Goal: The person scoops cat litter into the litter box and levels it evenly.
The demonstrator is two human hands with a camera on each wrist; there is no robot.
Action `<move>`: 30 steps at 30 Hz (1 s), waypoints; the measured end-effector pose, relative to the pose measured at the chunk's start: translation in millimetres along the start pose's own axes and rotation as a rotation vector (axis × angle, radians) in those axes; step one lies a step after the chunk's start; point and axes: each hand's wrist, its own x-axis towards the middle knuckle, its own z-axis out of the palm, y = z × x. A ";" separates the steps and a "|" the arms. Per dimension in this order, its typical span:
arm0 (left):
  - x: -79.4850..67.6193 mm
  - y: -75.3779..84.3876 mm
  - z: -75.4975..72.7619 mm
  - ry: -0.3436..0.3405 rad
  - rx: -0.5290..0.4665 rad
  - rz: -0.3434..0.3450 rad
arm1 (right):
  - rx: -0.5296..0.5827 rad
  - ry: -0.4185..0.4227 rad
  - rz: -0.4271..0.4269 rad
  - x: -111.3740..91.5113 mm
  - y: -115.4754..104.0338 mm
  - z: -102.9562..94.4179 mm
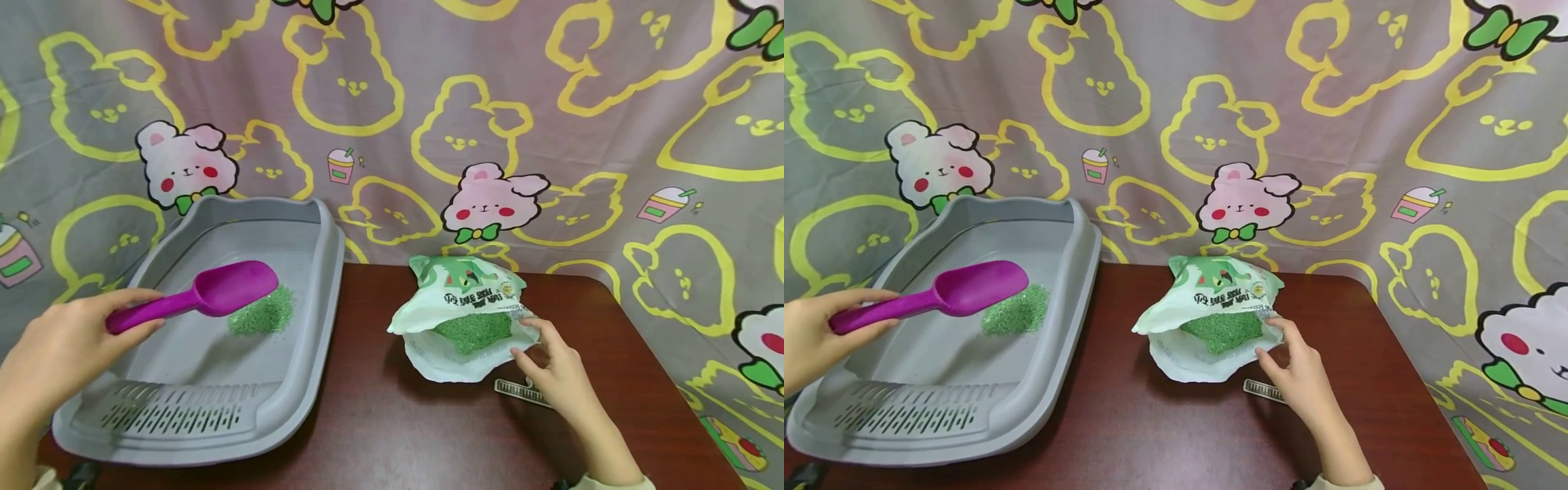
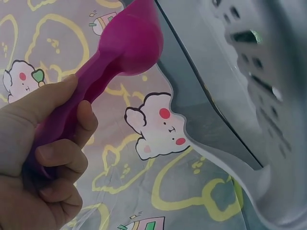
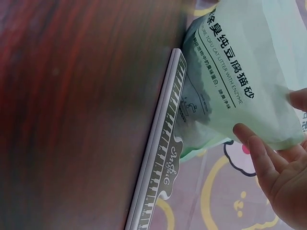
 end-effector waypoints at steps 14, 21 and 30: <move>-10.6 19.1 -5.6 0.145 -0.048 0.052 | 0.004 -0.004 0.003 -0.4 -0.2 0.2; -21.1 33.8 -5.7 0.169 -0.076 0.099 | 0.011 -0.002 0.003 -0.4 -0.3 0.2; -25.1 42.0 -7.4 0.209 -0.130 0.105 | 0.044 -0.008 0.008 -1.7 -0.9 -0.4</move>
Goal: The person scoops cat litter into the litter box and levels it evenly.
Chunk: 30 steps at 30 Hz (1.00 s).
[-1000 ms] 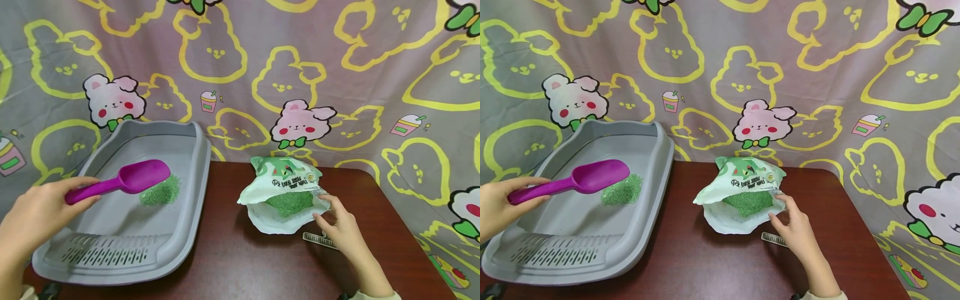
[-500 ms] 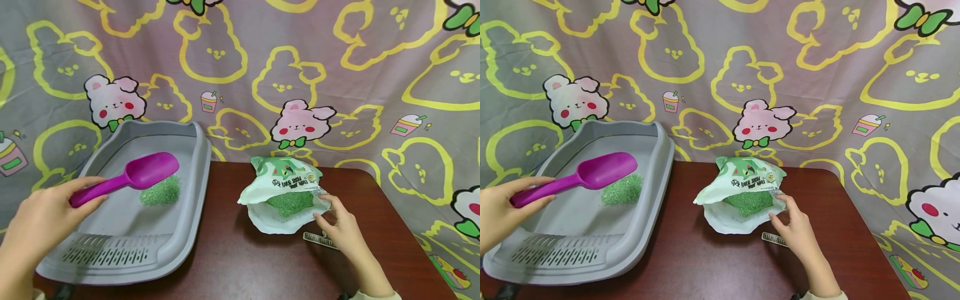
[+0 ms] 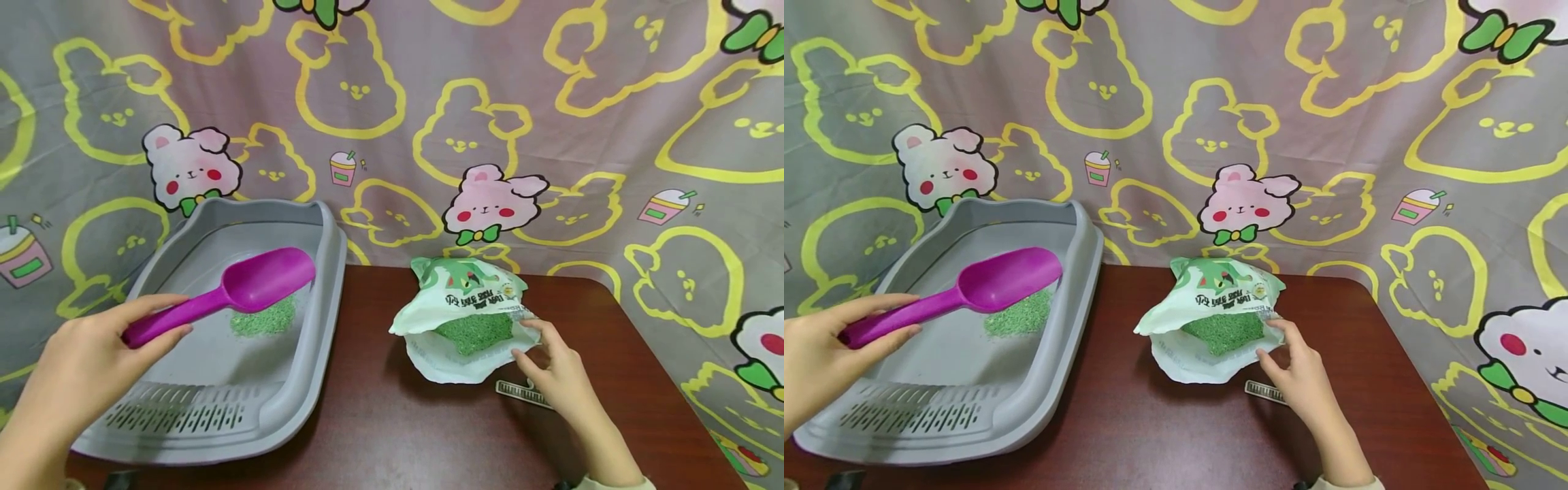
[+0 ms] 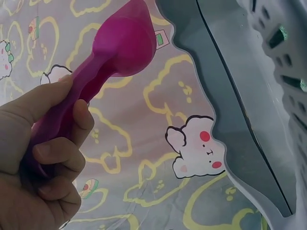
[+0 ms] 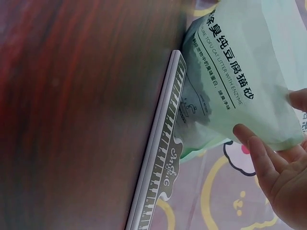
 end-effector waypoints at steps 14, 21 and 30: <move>-6.5 25.7 9.7 0.058 -0.076 0.107 | -0.019 0.006 -0.001 1.0 -0.4 0.6; -9.1 37.7 21.1 0.080 -0.157 0.167 | -0.046 0.014 -0.006 1.3 -0.4 1.6; -12.0 52.3 32.7 0.076 -0.225 0.220 | -0.058 0.013 -0.002 1.7 -1.0 1.4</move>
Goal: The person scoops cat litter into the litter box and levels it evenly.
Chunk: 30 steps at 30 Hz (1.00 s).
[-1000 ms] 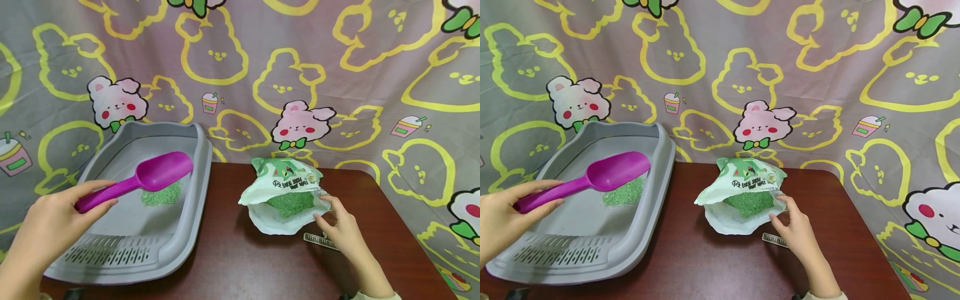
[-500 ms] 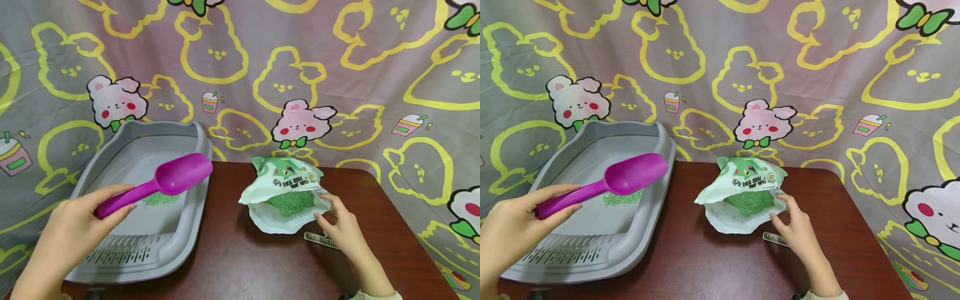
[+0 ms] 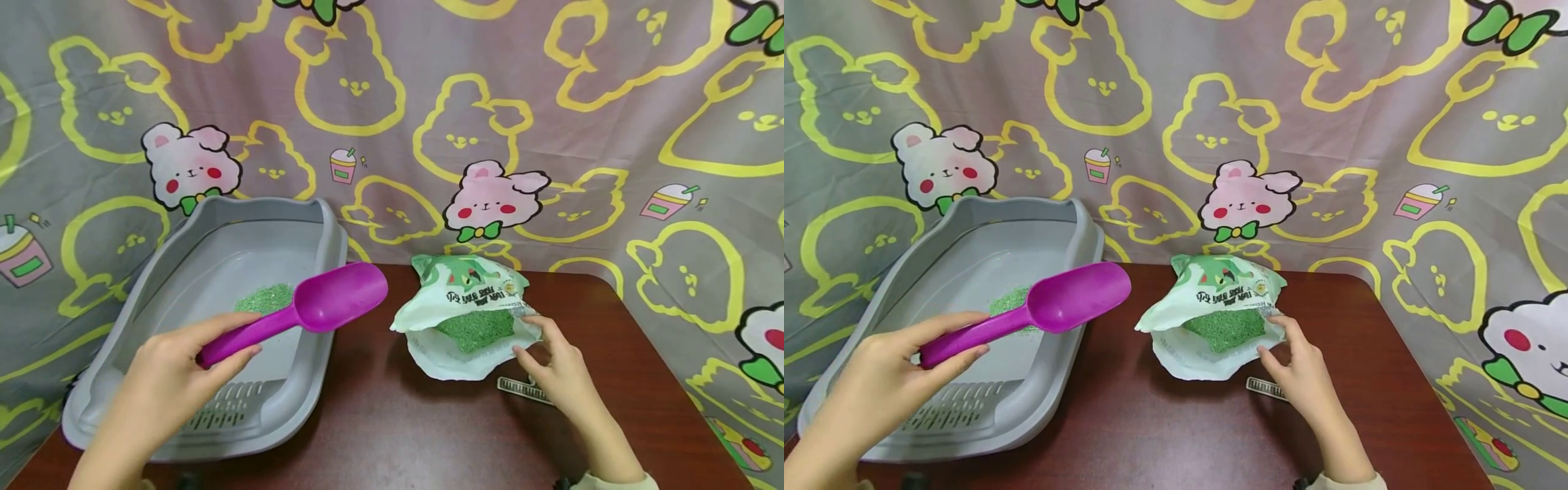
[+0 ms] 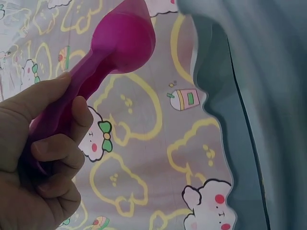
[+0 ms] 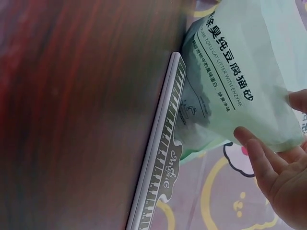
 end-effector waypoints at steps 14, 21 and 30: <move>-2.3 18.1 18.2 -0.040 -0.086 0.057 | -0.004 -0.001 0.000 -1.2 -1.1 0.2; -1.1 23.3 28.4 -0.076 -0.146 0.083 | 0.024 0.001 -0.003 -1.6 -0.9 -0.1; -0.8 26.1 42.3 -0.139 -0.159 0.072 | 0.039 -0.001 -0.006 -0.3 -2.0 -0.7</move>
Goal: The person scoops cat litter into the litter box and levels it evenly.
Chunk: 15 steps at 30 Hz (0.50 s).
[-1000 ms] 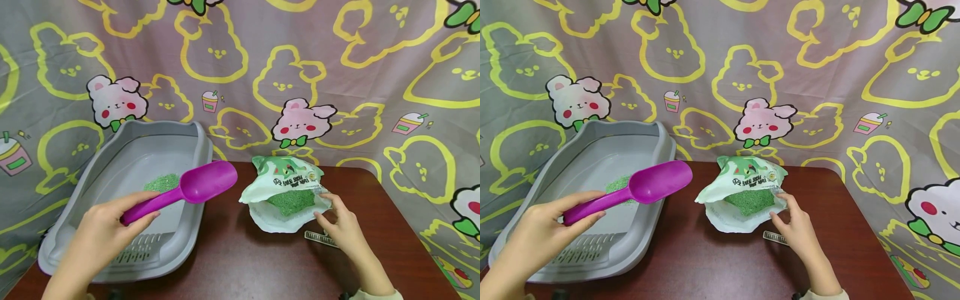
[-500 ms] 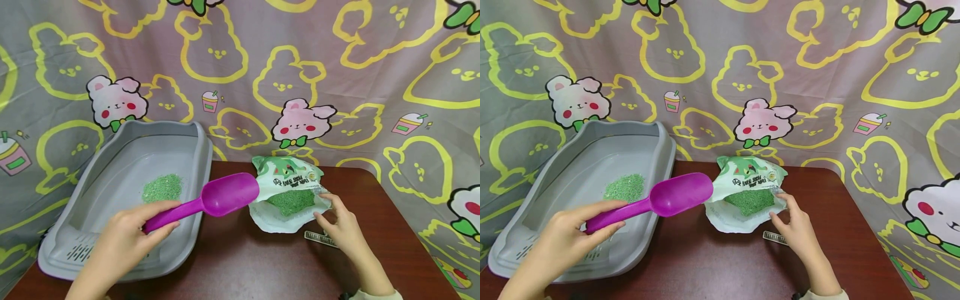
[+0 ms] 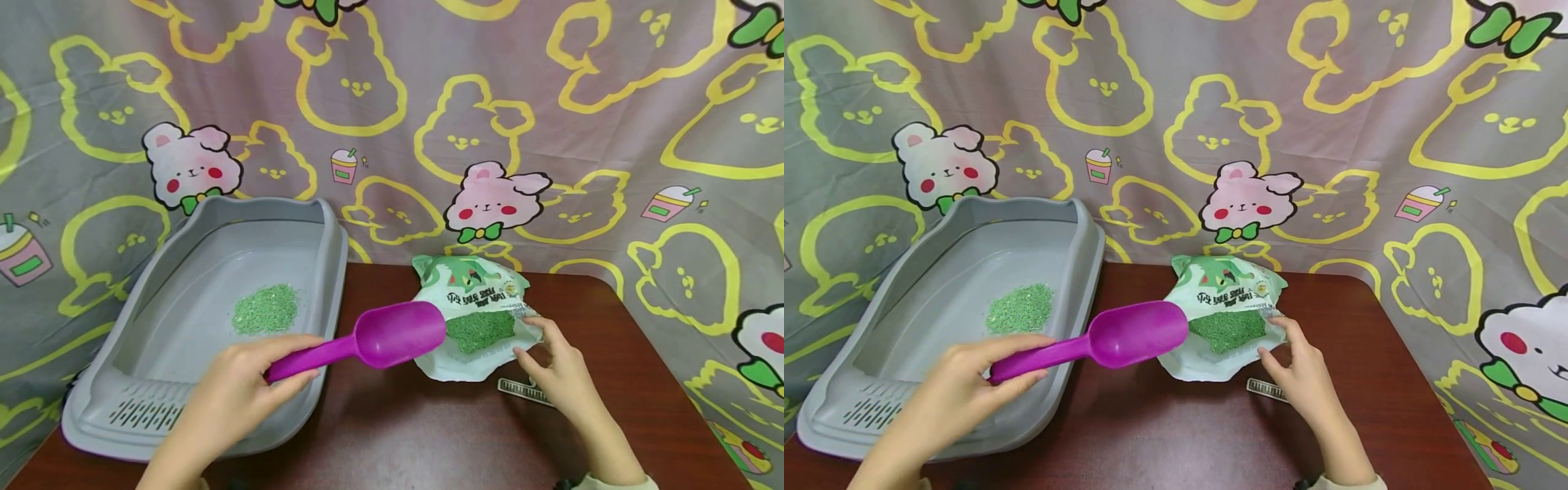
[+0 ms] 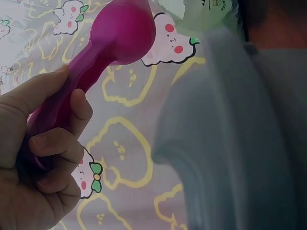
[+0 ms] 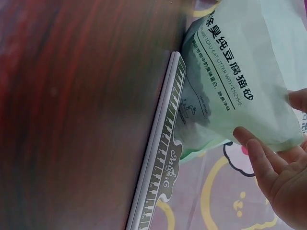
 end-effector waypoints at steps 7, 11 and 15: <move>3.6 4.3 10.5 -0.046 -0.007 0.002 | 0.004 -0.003 0.008 -0.6 1.8 -0.4; 4.7 5.8 18.1 -0.093 -0.035 0.000 | 0.011 -0.008 0.014 -0.4 1.7 -0.6; 4.5 6.3 24.9 -0.129 -0.047 -0.009 | 0.008 -0.010 0.017 -0.4 2.0 -0.3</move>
